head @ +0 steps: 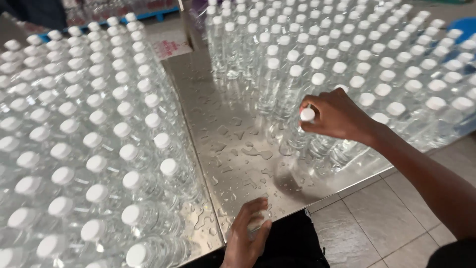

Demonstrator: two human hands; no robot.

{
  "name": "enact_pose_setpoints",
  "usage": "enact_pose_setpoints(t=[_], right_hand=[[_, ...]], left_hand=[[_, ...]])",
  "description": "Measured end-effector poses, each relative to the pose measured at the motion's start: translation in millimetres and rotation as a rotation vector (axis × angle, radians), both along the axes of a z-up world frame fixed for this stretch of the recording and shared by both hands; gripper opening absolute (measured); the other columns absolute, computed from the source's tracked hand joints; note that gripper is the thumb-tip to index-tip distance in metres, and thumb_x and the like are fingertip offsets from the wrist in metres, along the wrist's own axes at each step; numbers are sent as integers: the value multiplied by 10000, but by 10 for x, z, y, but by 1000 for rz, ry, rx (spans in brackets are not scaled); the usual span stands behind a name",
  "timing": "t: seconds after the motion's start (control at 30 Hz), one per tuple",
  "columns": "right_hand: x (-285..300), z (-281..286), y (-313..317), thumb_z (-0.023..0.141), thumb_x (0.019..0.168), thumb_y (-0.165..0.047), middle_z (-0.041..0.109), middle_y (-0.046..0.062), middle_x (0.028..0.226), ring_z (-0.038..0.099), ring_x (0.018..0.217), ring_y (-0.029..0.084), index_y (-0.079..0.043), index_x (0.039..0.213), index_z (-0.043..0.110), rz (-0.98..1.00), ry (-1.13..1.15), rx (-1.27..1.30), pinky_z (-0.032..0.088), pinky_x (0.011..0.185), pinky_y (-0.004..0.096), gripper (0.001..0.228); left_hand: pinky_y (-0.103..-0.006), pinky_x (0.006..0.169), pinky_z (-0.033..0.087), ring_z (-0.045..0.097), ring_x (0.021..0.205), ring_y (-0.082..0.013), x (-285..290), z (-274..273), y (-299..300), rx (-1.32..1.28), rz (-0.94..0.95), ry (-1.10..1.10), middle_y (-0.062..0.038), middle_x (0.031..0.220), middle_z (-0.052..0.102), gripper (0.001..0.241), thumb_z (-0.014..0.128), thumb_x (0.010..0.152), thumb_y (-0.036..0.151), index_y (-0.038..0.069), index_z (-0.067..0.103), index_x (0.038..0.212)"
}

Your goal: Manually placing and screwing caps onto plastic water bottles on a production table.

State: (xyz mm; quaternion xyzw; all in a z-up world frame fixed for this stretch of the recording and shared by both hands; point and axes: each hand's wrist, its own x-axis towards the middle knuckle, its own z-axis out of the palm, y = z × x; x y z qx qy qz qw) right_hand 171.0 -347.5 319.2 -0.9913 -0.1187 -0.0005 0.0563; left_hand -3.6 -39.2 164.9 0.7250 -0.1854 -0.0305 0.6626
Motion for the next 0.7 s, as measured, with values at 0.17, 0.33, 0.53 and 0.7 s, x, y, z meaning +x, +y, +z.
enact_pose_setpoints(t=[0.17,0.33,0.53,0.7], right_hand=[[-380,282,279,872,862,-482,759,-69,768,668,791,135,-263,1141,796,119,88,65,352,1136,400,363],[-329,221,333,833,865,-376,892,-19,1132,850,980,179,-208,1191,799,343,258,432,668,925,392,368],[22,-499,682,628,1050,-457,758,38,839,725,726,207,-98,1502,608,149,139,472,537,693,380,577],[-247,-629,401,668,1047,-388,710,10,841,670,707,173,-148,1550,569,155,49,496,522,686,361,566]], left_hand=[[-516,1270,512,529,1516,-380,391,103,-227,71,50,-435,-236,1583,560,698,780,1035,256,24,417,1583],[-606,1227,449,412,1595,-409,615,492,-307,29,-138,100,-182,1773,335,1226,875,745,526,129,211,1697],[-478,762,683,793,844,-297,714,209,-412,-368,-195,557,-194,1137,822,568,711,885,361,7,685,1327],[-442,790,661,781,865,-303,822,33,-393,-443,-34,865,-209,1134,809,549,716,953,318,22,627,1407]])
